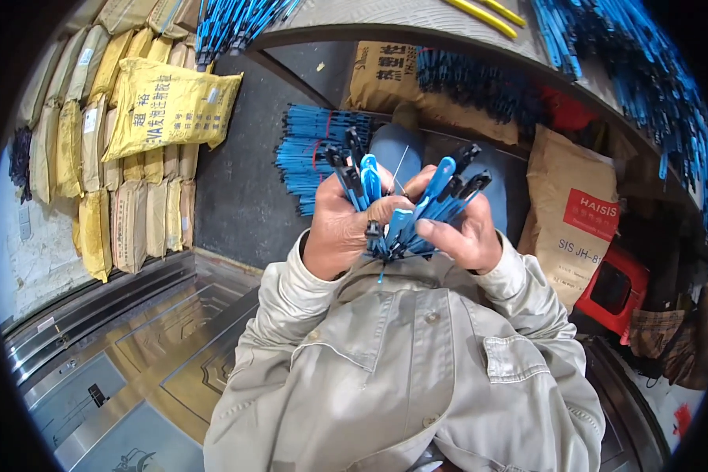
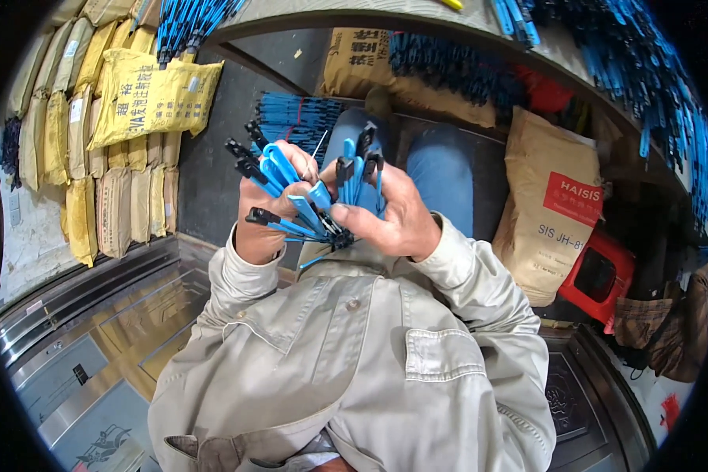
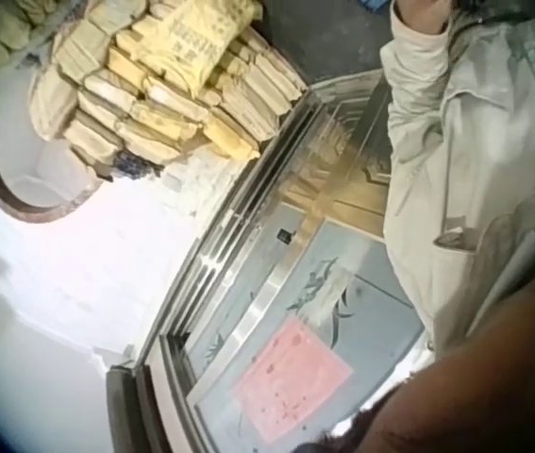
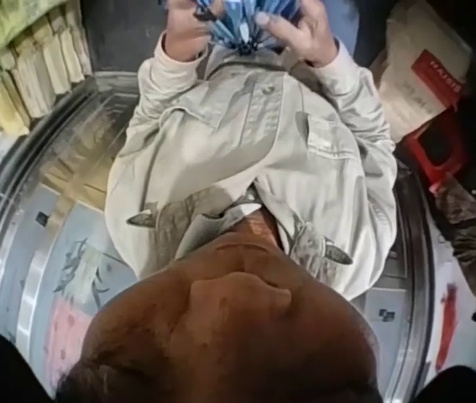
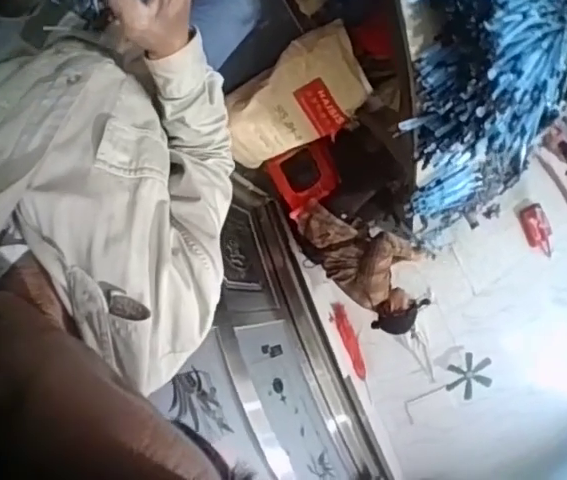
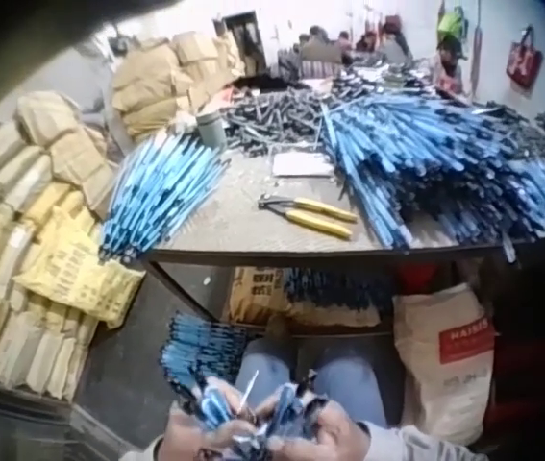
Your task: The person assembles umbrella frames by threading wire through plastic ribs, fitting the ribs into slots on a central plastic hub, and twisting and trimming the wire using pliers.
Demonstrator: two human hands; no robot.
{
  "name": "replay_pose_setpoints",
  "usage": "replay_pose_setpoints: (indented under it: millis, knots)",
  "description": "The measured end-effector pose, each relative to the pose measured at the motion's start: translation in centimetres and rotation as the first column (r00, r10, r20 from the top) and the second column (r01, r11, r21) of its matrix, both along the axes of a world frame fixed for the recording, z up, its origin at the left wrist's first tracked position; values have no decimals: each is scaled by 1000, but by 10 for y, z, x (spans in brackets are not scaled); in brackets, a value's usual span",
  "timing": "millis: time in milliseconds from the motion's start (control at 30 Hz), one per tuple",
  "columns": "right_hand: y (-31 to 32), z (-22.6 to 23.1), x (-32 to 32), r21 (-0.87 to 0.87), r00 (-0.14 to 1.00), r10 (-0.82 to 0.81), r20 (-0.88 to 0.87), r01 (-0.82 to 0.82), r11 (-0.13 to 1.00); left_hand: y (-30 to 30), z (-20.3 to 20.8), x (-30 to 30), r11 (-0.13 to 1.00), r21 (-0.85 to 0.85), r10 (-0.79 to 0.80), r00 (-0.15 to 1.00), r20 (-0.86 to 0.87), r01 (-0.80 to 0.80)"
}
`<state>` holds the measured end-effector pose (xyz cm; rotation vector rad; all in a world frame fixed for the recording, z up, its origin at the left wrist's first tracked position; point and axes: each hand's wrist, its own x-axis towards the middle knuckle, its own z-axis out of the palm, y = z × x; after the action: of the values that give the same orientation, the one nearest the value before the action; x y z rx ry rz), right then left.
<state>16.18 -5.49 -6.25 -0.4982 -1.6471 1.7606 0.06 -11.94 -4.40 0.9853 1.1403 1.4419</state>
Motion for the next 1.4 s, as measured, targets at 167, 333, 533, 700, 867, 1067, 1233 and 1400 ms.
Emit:
replay_pose_setpoints:
  millis: [167, 333, 533, 700, 867, 1067, 1233, 1400]
  knots:
    - [-1, -22, -9, -6, 983, -8, -186, 7, 1000, 4, -6, -2, 988, -44, -141, 985, 97, 146]
    - [10, -22, -6, -236, 977, 45, -210, -95, 967, 11, -4, -21, 903, 84, -424, 845, 326, 421]
    - [22, -10, -3, -214, 993, 69, -98, -89, 973, 12, -34, -37, 922, -93, -342, 902, 264, 376]
    - [22, -12, -2, -190, 994, 24, -109, -44, 981, 2, -39, -11, 964, 62, -261, 965, 28, 259]
    - [21, -3, -6, 25, 994, 96, -48, -95, 995, 1, -31, -22, 912, -46, -408, 913, -10, 407]
    - [24, 14, -8, 124, 995, 98, -17, -95, 988, 0, -23, -6, 969, -30, -240, 965, 105, 244]
    - [30, 10, -5, 104, 989, 150, 4, -149, 983, 2, -44, -8, 975, -35, -216, 970, 113, 222]
    - [27, 1, 4, -111, 983, 183, 7, -181, 977, 0, -44, -12, 931, -95, -324, 919, 227, 352]
